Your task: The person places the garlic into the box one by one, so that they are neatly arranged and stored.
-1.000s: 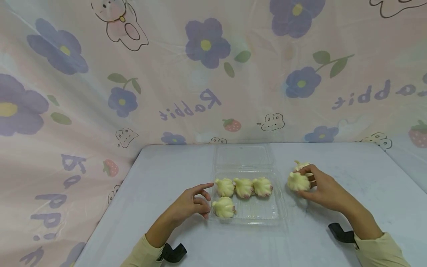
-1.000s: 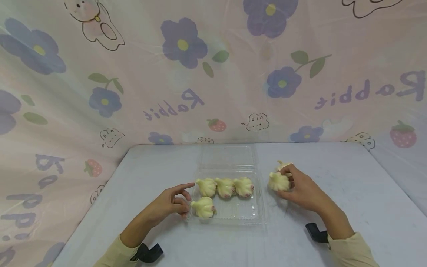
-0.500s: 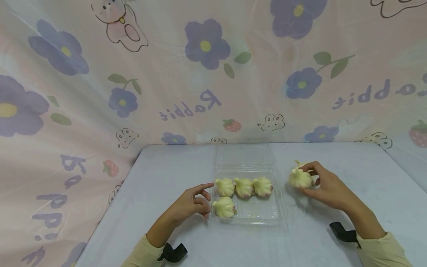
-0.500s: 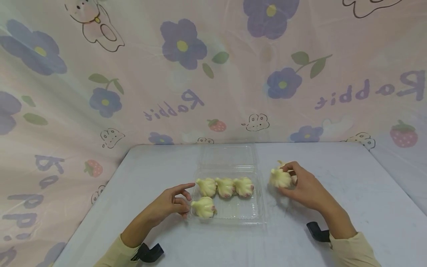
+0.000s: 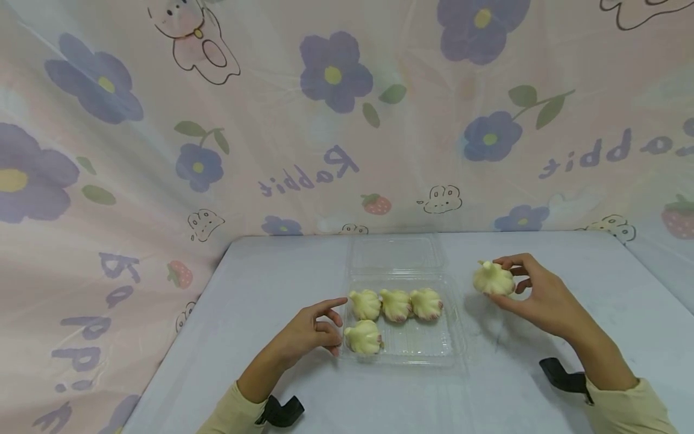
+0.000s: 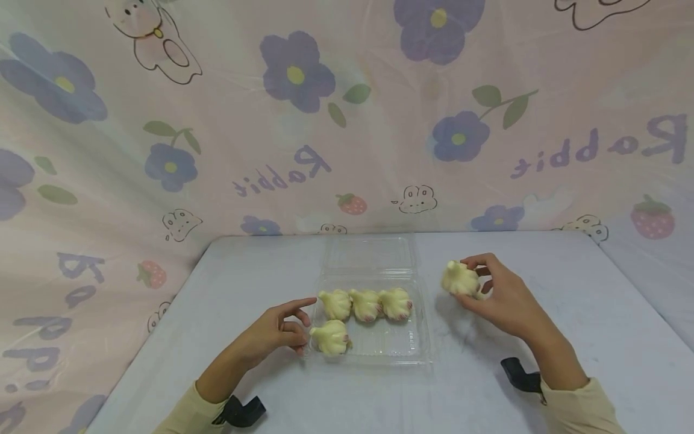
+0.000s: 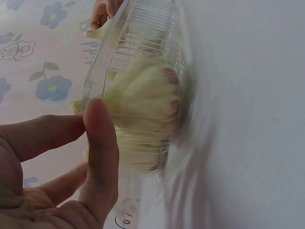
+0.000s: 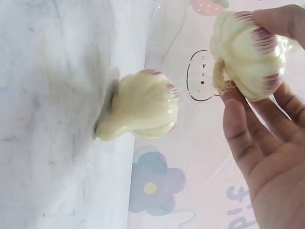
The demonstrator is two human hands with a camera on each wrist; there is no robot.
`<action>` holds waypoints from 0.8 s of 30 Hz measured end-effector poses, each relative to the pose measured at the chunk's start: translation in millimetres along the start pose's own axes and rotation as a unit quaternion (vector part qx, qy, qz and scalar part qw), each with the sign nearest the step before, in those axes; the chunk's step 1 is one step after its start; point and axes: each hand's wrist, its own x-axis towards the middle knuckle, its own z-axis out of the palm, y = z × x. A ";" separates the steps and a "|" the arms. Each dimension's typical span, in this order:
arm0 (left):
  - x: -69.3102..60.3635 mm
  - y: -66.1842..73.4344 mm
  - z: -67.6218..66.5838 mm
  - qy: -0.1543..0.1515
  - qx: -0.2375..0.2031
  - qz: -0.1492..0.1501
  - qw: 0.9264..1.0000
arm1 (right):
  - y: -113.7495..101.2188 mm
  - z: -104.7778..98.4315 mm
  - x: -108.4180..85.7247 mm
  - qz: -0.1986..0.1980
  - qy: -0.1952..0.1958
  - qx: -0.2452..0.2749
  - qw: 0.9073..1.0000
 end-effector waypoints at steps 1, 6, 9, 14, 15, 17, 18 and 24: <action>0.0 0.1 0.1 0.001 0.001 0.000 1.000 | -0.2 -0.6 -0.2 -0.001 0.004 -0.002 1.000; -0.1 1.0 0.4 0.000 0.003 0.001 1.000 | 0.4 -2.4 -0.6 -0.012 0.021 0.003 1.000; -0.3 1.8 0.8 -0.003 0.004 0.004 1.000 | 0.3 -3.5 -0.4 -0.016 0.024 0.009 1.000; -1.1 2.5 1.6 -0.002 0.002 0.006 1.000 | -0.4 -5.8 -0.7 -0.006 0.019 0.006 1.000; -1.1 2.4 1.7 -0.002 0.001 0.005 1.000 | -0.4 -6.3 -0.8 -0.003 0.018 0.006 1.000; -1.1 1.6 1.8 -0.001 0.001 0.004 1.000 | -0.4 -7.1 -1.3 0.000 0.015 0.000 1.000; -0.9 1.2 1.9 0.000 0.001 0.004 1.000 | -0.4 -7.5 -1.5 0.001 0.015 -0.002 1.000; 0.6 -1.6 1.1 0.001 0.005 0.002 1.000 | -0.3 -7.5 -2.6 0.000 0.015 0.000 1.000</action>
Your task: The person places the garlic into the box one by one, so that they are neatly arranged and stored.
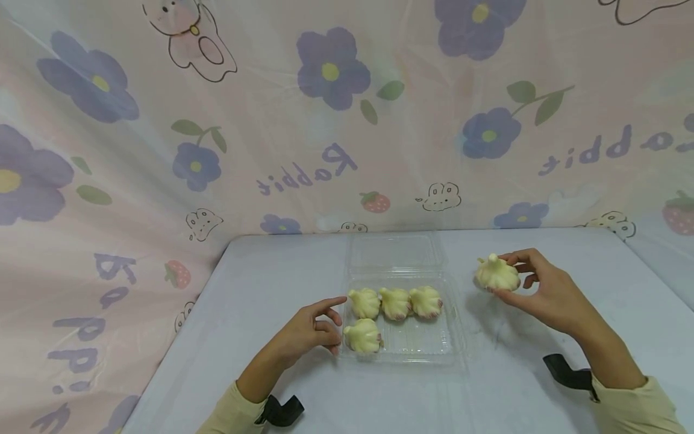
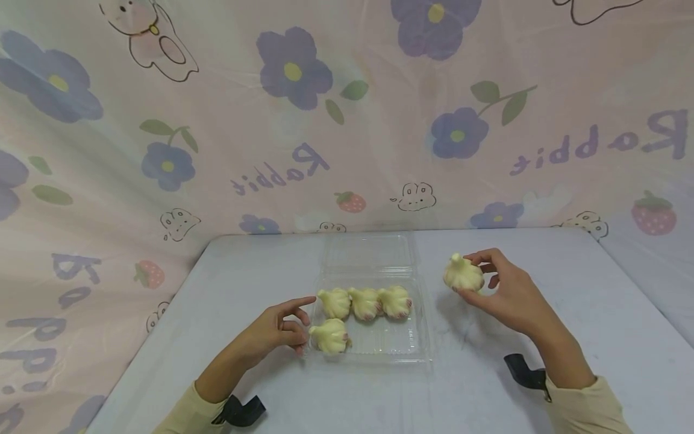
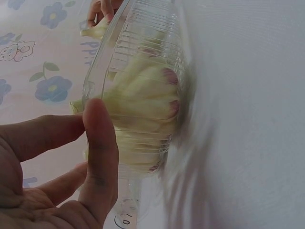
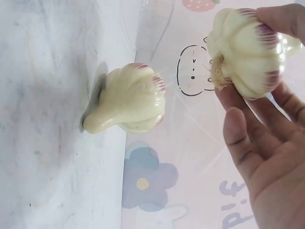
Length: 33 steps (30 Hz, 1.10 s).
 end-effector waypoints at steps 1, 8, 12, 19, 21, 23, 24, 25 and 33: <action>0.1 -0.3 -0.1 0.000 0.000 -0.001 1.000 | -0.1 0.1 -0.4 0.002 -0.001 -0.001 1.000; 0.6 -2.6 -0.1 -0.001 -0.004 -0.001 1.000 | -0.6 3.7 -2.8 0.006 -0.006 -0.011 1.000; 0.5 -2.4 0.0 0.002 0.000 -0.001 1.000 | -1.4 6.9 -2.7 -0.006 0.000 -0.005 1.000; 0.4 -3.3 -0.9 0.004 0.005 -0.001 1.000 | -2.5 13.6 -1.2 -0.017 0.017 0.017 1.000; 0.3 -2.9 -0.8 0.004 0.005 -0.002 1.000 | -3.7 15.6 -0.1 -0.024 0.018 0.021 0.999; 0.1 -2.5 -0.6 0.004 0.005 -0.002 1.000 | -5.4 17.0 0.5 -0.029 0.017 0.022 0.999; 0.0 -2.2 -0.4 0.004 0.005 -0.002 1.000 | -6.3 17.4 0.8 -0.034 0.016 0.022 0.999; -0.2 -2.0 -0.3 0.002 0.005 0.000 1.000 | -7.3 17.8 0.8 -0.038 0.015 0.019 0.999; -0.6 -0.5 0.5 0.002 0.004 0.000 1.000 | -15.7 21.6 -0.5 -0.031 0.007 0.020 0.999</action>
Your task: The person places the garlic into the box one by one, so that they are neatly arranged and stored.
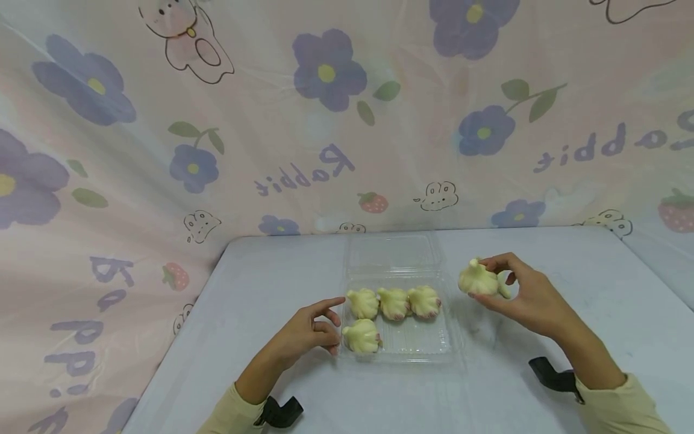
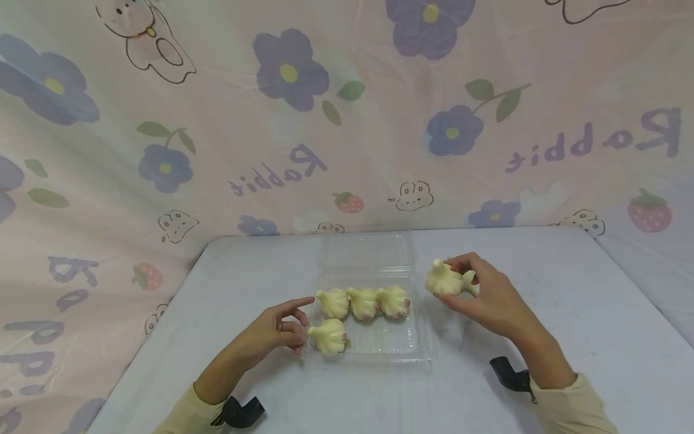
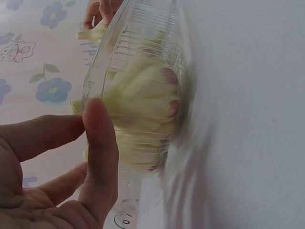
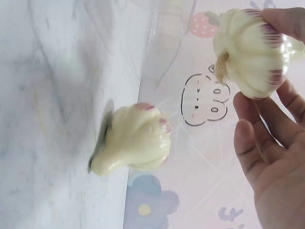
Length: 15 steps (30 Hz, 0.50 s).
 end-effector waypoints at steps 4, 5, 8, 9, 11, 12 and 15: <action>0.1 -0.4 -0.1 0.000 -0.001 0.003 1.000 | -4.1 3.4 0.2 0.010 -0.011 -0.004 1.000; 0.1 -0.4 -0.2 0.000 -0.001 0.002 1.000 | -5.1 4.3 0.3 0.008 -0.012 -0.004 1.000; 0.5 -0.7 -0.7 0.001 -0.002 0.001 1.000 | -8.6 7.4 0.7 0.006 -0.012 0.012 1.000; 0.6 -0.9 -0.8 0.001 -0.002 0.001 1.000 | -9.6 8.5 0.8 0.002 -0.012 0.015 1.000; 0.8 -1.3 -1.0 0.000 -0.003 0.001 1.000 | -11.4 10.5 1.0 -0.002 -0.013 0.022 1.000; 1.0 -1.5 -1.1 0.000 -0.003 0.001 1.000 | -12.3 11.5 0.9 -0.004 -0.015 0.025 1.000; 1.1 -1.8 -1.3 0.000 -0.003 0.001 1.000 | -14.3 14.2 0.5 -0.013 -0.024 0.023 0.999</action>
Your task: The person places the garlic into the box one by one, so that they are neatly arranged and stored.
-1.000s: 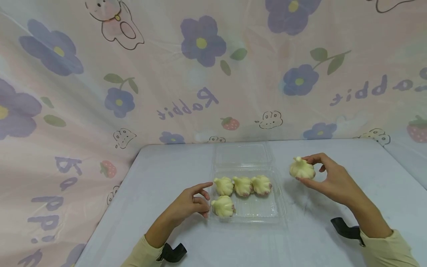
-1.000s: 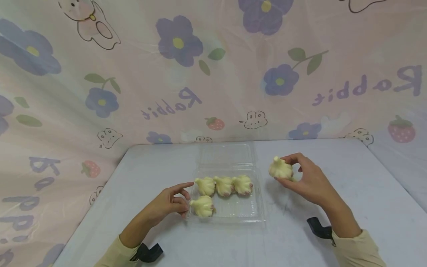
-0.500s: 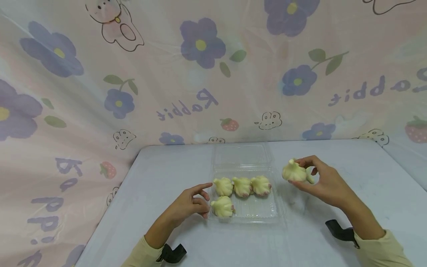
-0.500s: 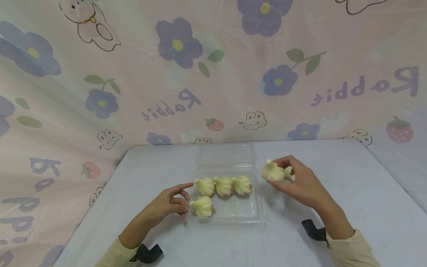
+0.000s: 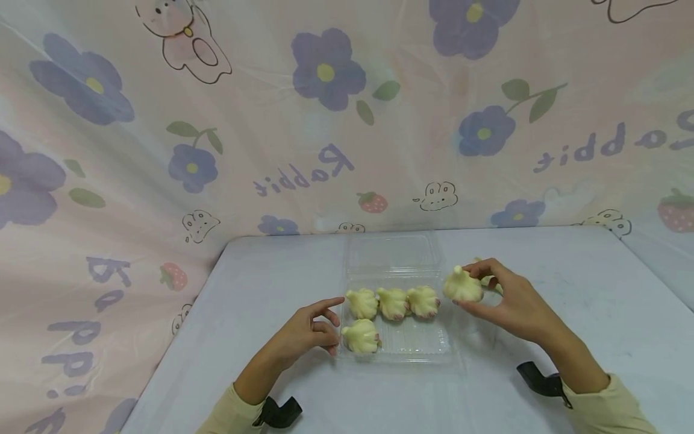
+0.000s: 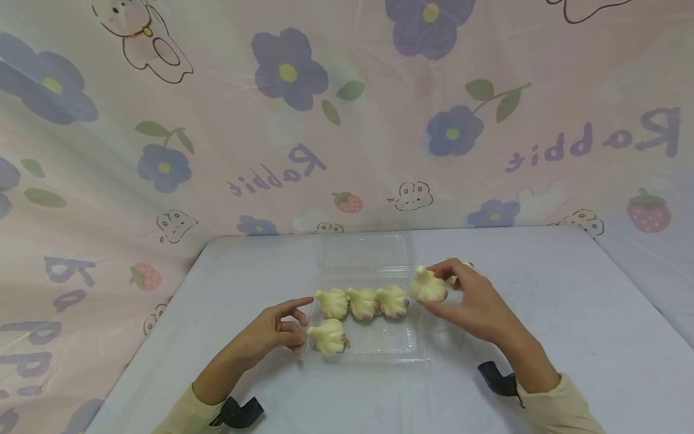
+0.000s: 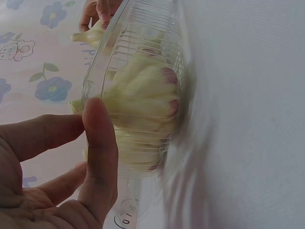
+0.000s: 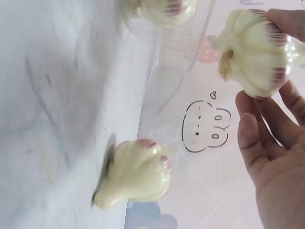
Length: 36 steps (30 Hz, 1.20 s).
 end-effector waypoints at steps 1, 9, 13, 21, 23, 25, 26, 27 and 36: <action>0.0 0.1 -0.1 0.000 0.000 0.000 1.000 | -0.8 1.0 -0.1 -0.001 -0.002 0.000 1.000; -0.4 0.6 -0.8 0.001 0.002 -0.001 1.000 | -6.8 11.3 0.6 -0.004 -0.009 -0.009 1.000; -0.3 0.5 -1.0 -0.002 0.000 -0.001 1.000 | -13.1 18.1 -0.9 0.009 -0.023 -0.006 1.000; -1.4 -1.1 -1.6 -0.001 -0.002 0.000 1.000 | -24.3 32.8 -1.1 -0.002 -0.019 0.008 1.000; -1.6 -2.1 -1.1 -0.002 -0.006 0.000 1.000 | -26.4 37.5 -1.7 -0.007 -0.024 0.015 1.000; -1.6 -3.3 -0.7 -0.003 -0.010 0.000 1.000 | -28.7 42.3 -3.1 -0.012 -0.030 0.020 0.999; -1.5 -3.7 -0.6 -0.003 -0.010 0.000 1.000 | -29.9 44.4 -4.0 -0.014 -0.031 0.022 0.999; -1.3 -4.0 -0.5 -0.004 -0.010 0.000 1.000 | -31.0 46.2 -4.9 -0.017 -0.031 0.024 0.999; 1.1 -1.8 -0.7 -0.003 -0.001 0.001 1.000 | -39.5 66.7 -7.9 -0.021 -0.042 0.040 0.998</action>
